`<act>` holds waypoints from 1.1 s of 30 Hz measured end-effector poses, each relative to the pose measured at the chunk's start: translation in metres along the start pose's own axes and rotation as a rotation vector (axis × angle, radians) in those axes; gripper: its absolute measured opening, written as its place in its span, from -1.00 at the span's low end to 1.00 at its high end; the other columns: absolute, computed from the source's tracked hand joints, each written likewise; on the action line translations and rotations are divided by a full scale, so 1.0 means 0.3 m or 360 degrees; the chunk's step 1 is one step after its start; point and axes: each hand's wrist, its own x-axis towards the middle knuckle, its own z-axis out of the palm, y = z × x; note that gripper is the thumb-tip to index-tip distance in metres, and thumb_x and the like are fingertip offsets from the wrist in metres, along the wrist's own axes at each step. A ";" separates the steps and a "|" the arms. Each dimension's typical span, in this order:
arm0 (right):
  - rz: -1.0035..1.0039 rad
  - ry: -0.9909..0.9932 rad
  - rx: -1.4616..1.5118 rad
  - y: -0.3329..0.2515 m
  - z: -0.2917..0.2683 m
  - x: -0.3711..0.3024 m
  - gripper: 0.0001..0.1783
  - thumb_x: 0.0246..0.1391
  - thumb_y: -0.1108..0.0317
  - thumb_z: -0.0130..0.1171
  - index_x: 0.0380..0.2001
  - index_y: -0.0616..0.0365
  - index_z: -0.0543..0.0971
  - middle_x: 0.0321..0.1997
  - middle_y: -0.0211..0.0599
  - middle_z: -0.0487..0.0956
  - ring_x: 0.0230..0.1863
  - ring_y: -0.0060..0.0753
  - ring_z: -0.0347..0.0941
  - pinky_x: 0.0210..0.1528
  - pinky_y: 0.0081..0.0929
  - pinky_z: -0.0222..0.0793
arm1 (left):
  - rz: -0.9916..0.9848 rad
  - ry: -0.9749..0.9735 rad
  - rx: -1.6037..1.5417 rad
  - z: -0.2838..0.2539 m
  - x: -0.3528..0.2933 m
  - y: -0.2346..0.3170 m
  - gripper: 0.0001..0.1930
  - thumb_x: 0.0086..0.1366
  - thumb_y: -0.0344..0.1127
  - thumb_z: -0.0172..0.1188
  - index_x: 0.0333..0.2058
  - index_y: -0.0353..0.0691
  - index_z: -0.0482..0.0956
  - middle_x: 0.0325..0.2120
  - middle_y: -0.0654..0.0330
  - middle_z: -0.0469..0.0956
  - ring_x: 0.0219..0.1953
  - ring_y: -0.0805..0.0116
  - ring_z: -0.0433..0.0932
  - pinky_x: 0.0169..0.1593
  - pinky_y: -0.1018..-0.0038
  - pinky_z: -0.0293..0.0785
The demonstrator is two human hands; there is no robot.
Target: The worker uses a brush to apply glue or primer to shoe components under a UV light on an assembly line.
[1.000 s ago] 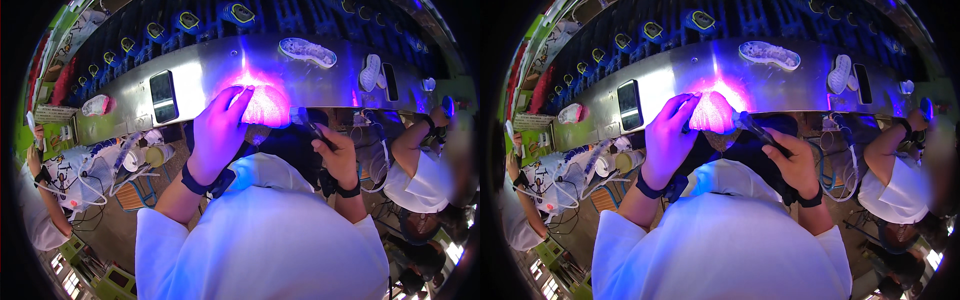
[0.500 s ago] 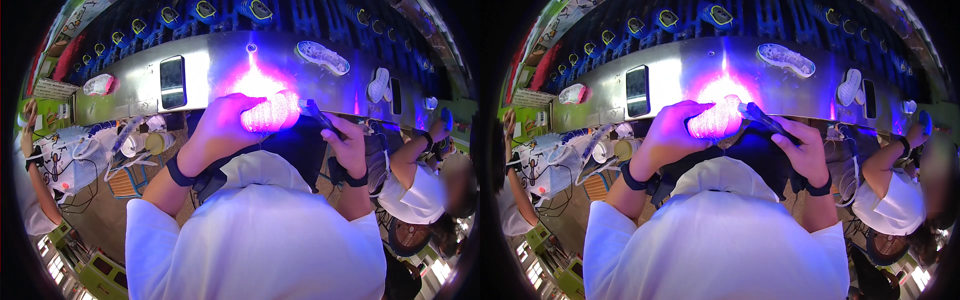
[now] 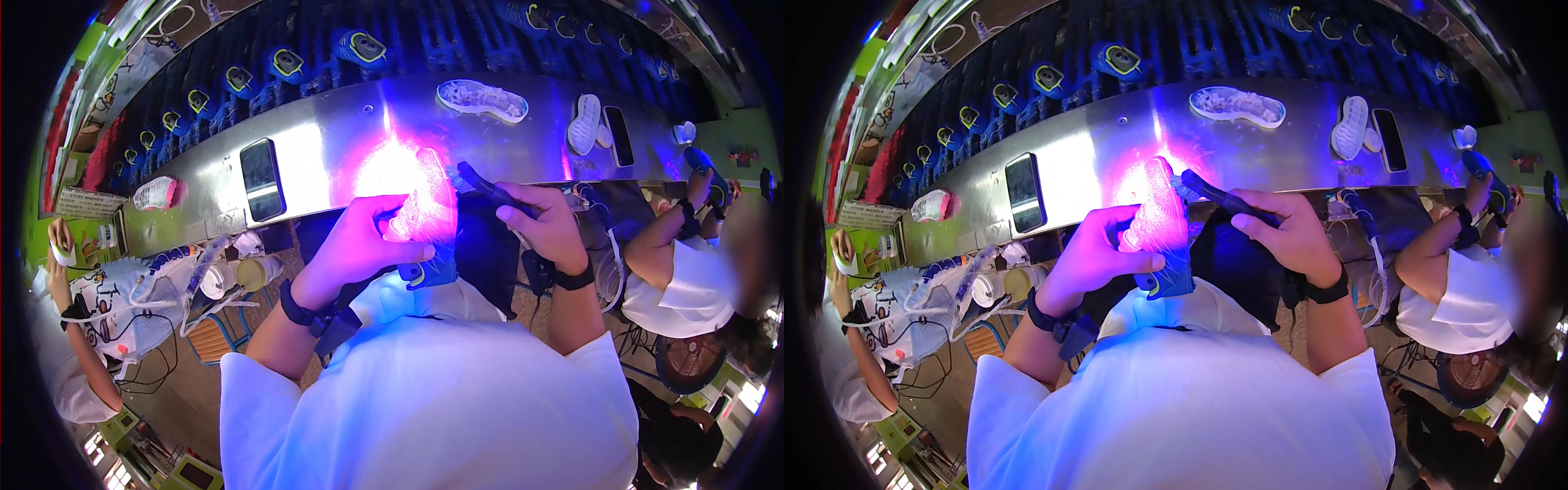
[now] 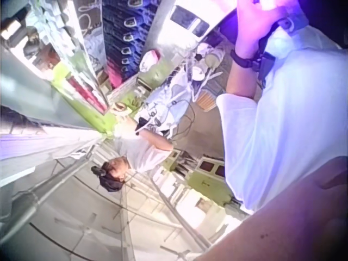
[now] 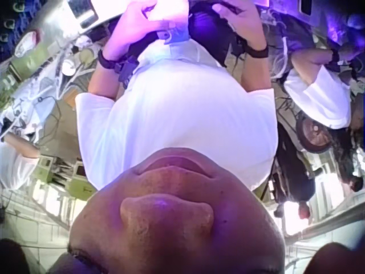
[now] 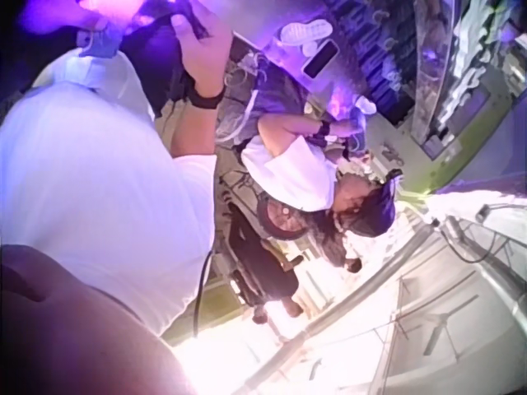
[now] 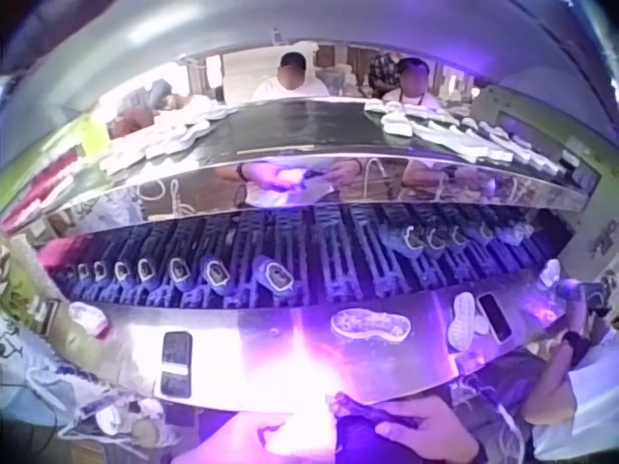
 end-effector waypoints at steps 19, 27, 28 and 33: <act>0.0329 -0.0302 0.0040 -0.036 0.004 -0.096 -0.57 0.14 0.44 0.35 0.09 0.27 0.62 -0.37 -0.48 0.60 -0.34 -0.67 0.44 -0.22 -0.62 0.38 | -0.0172 0.0230 -0.0800 -0.006 -0.011 -0.028 -0.68 0.29 -0.24 0.39 -0.16 -0.38 0.60 -0.34 0.25 0.66 -0.34 0.57 0.63 -0.27 0.60 0.55; -0.0135 -0.0045 -0.0558 -0.073 0.049 -0.097 -0.52 0.02 0.50 0.38 0.08 0.06 0.65 -0.47 -0.22 0.53 -0.45 -0.35 0.45 -0.31 -0.46 0.37 | -0.0309 0.0239 -0.0931 -0.017 -0.030 -0.036 -0.62 0.37 -0.07 0.29 -0.11 -0.31 0.55 -0.31 0.20 0.67 -0.43 0.51 0.63 -0.28 0.58 0.57; -0.0175 0.0001 -0.0663 -0.085 0.052 -0.089 -0.52 0.01 0.49 0.38 0.07 0.05 0.65 -0.48 -0.21 0.52 -0.46 -0.33 0.44 -0.32 -0.45 0.37 | -0.0314 0.0250 -0.1046 -0.009 -0.030 -0.051 -0.64 0.38 -0.05 0.27 -0.15 -0.28 0.56 -0.32 0.20 0.67 -0.43 0.50 0.63 -0.29 0.57 0.57; -0.0172 -0.0024 -0.0797 -0.144 0.041 -0.056 -0.53 0.00 0.52 0.37 0.05 0.10 0.65 -0.44 -0.20 0.53 -0.42 -0.34 0.47 -0.28 -0.47 0.38 | -0.0498 0.0454 -0.1400 0.026 -0.027 -0.041 -0.65 0.40 0.00 0.24 -0.24 -0.22 0.58 -0.44 0.24 0.63 -0.41 0.49 0.62 -0.26 0.54 0.56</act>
